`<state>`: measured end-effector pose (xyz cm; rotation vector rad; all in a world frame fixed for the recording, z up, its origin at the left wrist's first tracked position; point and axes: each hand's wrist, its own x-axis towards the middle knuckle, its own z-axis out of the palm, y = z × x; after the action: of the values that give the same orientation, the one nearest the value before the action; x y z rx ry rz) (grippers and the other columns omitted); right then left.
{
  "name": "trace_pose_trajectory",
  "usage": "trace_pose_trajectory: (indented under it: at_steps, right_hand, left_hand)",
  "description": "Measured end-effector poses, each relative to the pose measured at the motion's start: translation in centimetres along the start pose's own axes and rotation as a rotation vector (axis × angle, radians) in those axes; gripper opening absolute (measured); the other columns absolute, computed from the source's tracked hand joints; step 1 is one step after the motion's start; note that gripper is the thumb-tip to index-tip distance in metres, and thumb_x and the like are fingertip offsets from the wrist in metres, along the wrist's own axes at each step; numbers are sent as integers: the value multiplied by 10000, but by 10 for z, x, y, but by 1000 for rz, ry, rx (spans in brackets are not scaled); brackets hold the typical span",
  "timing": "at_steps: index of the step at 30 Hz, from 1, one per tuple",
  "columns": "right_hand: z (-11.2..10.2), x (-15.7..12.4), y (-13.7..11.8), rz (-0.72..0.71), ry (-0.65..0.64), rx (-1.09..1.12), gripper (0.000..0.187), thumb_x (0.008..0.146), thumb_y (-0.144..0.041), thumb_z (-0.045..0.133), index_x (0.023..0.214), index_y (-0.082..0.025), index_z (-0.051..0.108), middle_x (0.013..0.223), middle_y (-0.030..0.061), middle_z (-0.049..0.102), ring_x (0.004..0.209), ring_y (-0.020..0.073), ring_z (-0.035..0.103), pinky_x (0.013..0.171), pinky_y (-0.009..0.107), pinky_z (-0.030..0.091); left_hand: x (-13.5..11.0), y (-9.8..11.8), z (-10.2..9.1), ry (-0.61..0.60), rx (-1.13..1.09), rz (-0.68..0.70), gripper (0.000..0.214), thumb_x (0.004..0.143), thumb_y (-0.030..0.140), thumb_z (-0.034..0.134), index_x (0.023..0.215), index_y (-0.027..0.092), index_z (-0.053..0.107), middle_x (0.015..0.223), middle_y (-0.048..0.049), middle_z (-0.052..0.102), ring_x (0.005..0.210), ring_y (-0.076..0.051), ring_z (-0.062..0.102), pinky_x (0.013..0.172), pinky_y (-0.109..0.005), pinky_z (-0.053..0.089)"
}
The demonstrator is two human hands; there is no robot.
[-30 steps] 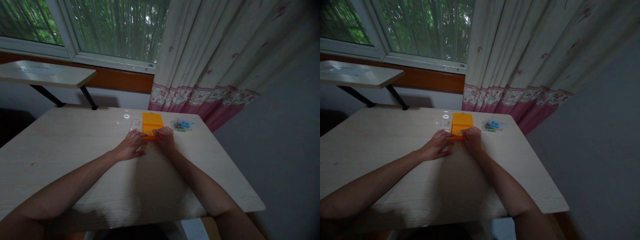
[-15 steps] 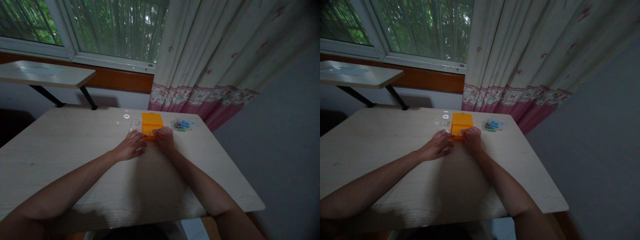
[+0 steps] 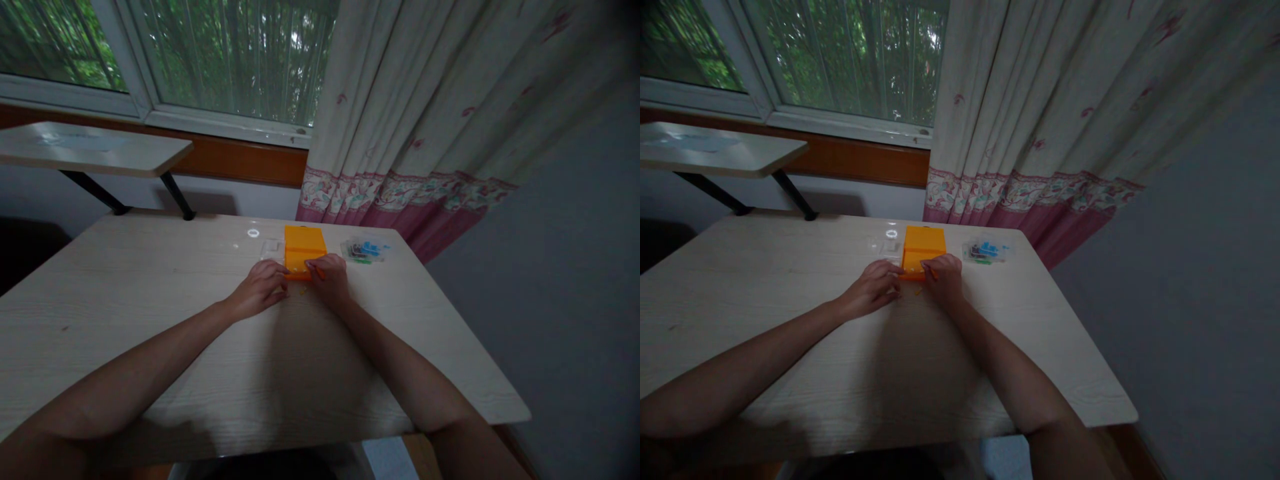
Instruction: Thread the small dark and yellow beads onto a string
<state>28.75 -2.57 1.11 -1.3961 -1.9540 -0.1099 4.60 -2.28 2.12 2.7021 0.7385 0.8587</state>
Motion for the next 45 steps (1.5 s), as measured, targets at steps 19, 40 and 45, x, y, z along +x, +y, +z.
trace_pose_trajectory:
  at_steps: [19,40,45]
  right_hand:
    - [1,-12,-23,-382,6,-28,144,888,-339,633,991,-309,727,874,-3,709,958,173,568,1119,408,256]
    - [-2,-12,-20,-396,-174,8,172,896,-329,585,990,-303,726,1212,15,642,1231,210,488,1169,480,189]
    - [-2,-11,-20,-390,-124,45,157,903,-305,575,962,-280,719,1149,23,674,1169,199,537,1141,468,251]
  left_hand:
    - [1,-6,-1,182,-113,-153,127,936,300,523,882,202,584,1090,-68,601,1065,-210,516,957,-401,409]
    - [-1,-9,6,91,38,-111,178,862,277,607,1029,264,669,1211,-60,557,1170,-249,470,1021,-452,389]
    - [-2,-7,7,61,75,-84,171,864,253,586,1005,265,683,1253,-67,543,1182,-265,459,1029,-476,389]
